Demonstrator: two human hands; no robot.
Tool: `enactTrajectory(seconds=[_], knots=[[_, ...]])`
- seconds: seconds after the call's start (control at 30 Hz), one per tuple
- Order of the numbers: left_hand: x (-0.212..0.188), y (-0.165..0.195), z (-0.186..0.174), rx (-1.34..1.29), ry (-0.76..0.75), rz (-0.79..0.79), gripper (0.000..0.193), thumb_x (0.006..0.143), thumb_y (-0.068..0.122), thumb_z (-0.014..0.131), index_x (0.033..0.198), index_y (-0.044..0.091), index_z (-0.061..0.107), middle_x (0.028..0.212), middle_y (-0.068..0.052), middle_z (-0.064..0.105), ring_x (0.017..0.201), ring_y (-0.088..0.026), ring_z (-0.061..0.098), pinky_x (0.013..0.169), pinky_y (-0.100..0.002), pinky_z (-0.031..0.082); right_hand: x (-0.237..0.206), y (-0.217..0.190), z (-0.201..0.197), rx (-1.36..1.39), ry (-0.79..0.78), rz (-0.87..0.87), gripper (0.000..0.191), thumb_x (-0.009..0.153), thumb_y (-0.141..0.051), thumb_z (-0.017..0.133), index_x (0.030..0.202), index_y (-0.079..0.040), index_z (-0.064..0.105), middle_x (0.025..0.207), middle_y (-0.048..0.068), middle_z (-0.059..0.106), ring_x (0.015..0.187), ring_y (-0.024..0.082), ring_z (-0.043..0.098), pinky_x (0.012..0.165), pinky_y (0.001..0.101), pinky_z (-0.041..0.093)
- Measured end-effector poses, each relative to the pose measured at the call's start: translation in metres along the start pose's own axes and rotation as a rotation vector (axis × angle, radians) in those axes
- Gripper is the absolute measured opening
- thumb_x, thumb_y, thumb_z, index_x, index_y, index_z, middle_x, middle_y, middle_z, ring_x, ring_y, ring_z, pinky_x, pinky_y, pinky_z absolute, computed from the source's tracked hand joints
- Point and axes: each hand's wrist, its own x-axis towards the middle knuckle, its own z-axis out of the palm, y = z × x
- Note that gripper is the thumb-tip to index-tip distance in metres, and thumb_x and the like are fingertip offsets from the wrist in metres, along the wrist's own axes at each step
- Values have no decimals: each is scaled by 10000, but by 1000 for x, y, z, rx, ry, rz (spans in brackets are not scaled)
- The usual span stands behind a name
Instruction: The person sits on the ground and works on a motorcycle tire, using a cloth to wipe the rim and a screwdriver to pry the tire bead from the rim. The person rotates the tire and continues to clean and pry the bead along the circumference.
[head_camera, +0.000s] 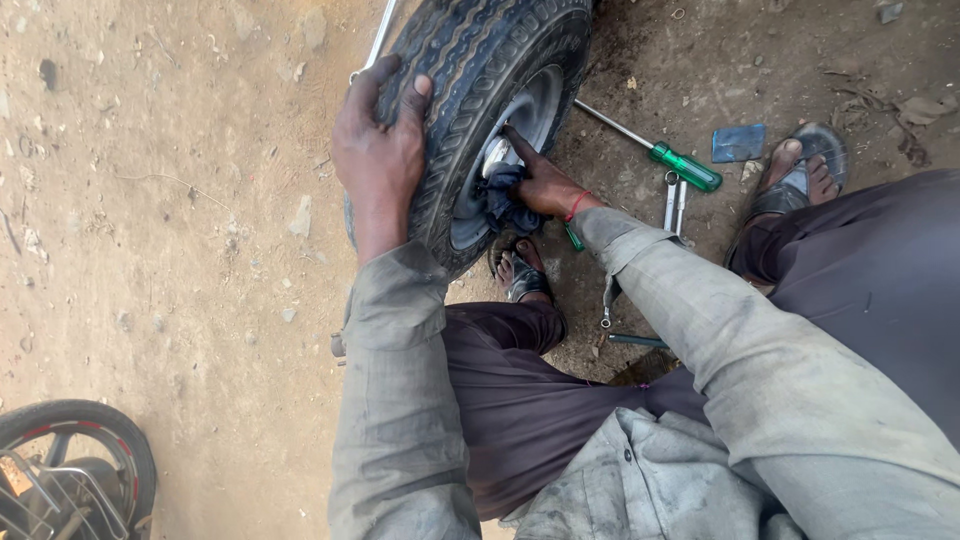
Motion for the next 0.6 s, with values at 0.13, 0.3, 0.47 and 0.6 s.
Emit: enactTrajectory(seconds=[0.13,0.3,0.47,0.6], knots=[[8,-4,5,88,-7,-47,470,931,523,737,1272,200,727,1230,-118,770,1131,-311,730,906,-447,572,4,-5,-5,-105,-15,49,975,838,69,549,1648,-326,177,1640,136,367,1441,287,438,1148,344,391],[19,-11,5,70,-43,-37,555,942,544,738,1354,183,644,1278,-164,739,1178,-346,714,956,-484,567,13,-7,-15,-25,-13,47,965,822,110,561,1636,-316,265,1613,121,451,1423,256,498,1144,325,425],[19,-12,10,176,-50,-70,554,972,526,652,1434,227,586,1347,-115,704,1258,-336,644,1038,-535,467,20,2,-20,127,-68,103,968,827,98,662,1630,-299,295,1532,138,541,1302,218,593,1041,295,511],[16,-8,14,252,-30,-53,535,991,547,598,1437,251,580,1409,-62,660,1327,-340,553,1054,-572,392,25,11,-25,203,-51,69,910,789,108,647,1579,-263,388,1477,126,581,1235,208,616,987,290,536]])
